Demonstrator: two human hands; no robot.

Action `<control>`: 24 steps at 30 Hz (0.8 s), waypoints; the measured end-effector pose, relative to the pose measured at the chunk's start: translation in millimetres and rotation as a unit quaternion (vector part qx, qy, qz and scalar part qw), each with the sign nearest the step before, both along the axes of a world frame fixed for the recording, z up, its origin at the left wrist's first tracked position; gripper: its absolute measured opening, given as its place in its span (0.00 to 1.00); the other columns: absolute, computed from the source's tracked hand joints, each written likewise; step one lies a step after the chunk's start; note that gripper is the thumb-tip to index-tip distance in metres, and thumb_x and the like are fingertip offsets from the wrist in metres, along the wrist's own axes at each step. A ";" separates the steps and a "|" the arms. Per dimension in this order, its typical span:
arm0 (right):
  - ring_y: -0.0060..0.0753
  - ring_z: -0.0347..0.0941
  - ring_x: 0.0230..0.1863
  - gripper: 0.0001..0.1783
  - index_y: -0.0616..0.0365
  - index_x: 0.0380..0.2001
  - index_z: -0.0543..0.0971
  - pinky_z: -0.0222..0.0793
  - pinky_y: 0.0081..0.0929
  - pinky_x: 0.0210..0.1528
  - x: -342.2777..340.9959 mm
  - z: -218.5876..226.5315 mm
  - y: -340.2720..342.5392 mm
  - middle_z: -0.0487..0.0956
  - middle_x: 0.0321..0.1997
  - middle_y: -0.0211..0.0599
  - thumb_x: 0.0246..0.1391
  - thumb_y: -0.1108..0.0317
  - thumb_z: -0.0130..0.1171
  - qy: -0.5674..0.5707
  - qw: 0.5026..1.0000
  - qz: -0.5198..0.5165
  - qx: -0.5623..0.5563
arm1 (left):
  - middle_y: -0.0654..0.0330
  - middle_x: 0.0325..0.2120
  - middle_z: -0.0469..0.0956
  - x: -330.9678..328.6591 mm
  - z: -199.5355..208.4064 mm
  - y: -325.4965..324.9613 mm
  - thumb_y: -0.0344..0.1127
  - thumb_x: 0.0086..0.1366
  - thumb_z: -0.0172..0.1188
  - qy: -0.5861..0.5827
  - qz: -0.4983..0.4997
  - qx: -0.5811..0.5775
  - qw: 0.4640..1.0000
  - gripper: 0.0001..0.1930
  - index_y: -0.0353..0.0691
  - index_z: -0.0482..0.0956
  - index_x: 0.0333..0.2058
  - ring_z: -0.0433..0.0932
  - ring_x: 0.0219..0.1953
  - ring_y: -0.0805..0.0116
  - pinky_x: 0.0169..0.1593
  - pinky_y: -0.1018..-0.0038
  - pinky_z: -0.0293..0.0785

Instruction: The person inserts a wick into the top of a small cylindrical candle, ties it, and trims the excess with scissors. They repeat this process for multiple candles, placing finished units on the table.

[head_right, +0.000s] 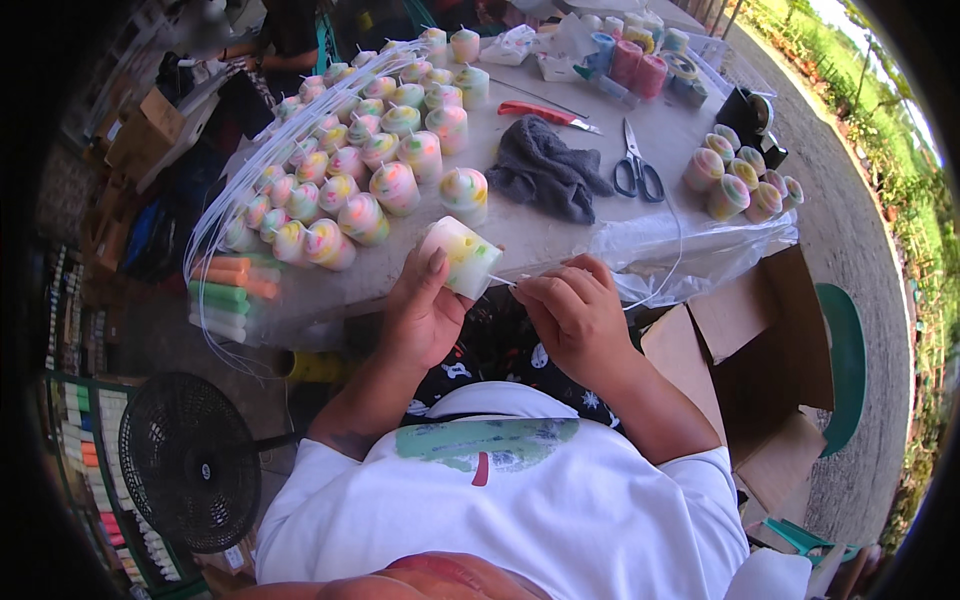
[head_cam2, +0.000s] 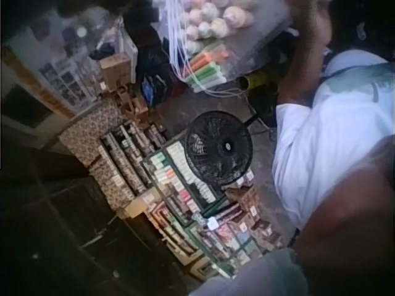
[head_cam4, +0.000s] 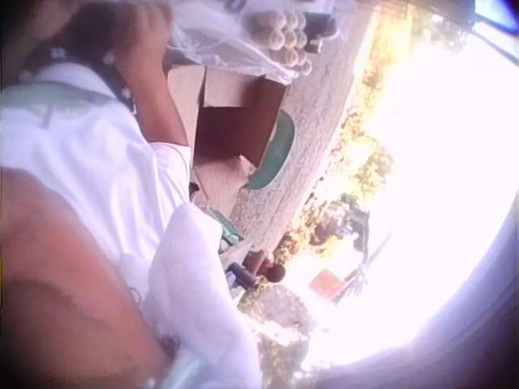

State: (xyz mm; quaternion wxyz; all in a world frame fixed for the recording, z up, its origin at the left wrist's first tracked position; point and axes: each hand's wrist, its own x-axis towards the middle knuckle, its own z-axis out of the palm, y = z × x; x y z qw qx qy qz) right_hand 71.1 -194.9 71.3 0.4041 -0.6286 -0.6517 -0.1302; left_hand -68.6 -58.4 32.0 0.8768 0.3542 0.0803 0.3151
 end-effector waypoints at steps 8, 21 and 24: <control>0.37 0.76 0.32 0.10 0.56 0.34 0.78 0.70 0.40 0.48 2.1 -4.5 2.7 0.78 0.29 0.33 0.46 0.75 0.65 0.008 0.999 -0.028 -0.023 | 0.54 0.51 0.70 4.7 9.3 3.2 0.39 0.69 0.53 -0.005 0.028 0.008 1.000 0.21 0.40 0.61 0.57 0.71 0.55 0.60 0.57 0.64 0.69; 0.47 0.72 0.52 0.46 0.61 0.61 0.60 0.60 0.45 0.59 -10.8 -3.9 5.2 0.74 0.52 0.47 0.40 0.64 0.72 0.170 0.980 0.011 -0.099 | 0.57 0.50 0.68 7.1 7.2 -12.4 0.36 0.69 0.53 0.007 -0.021 0.113 0.993 0.25 0.40 0.56 0.61 0.71 0.52 0.71 0.55 0.73 0.70; 0.46 0.70 0.55 0.45 0.62 0.60 0.61 0.58 0.47 0.61 -14.7 -21.4 12.5 0.72 0.56 0.47 0.40 0.64 0.71 0.098 0.990 -0.012 -0.099 | 0.55 0.53 0.68 7.2 7.0 -9.9 0.38 0.72 0.47 0.024 0.006 0.213 0.977 0.19 0.37 0.65 0.57 0.69 0.53 0.71 0.56 0.73 0.67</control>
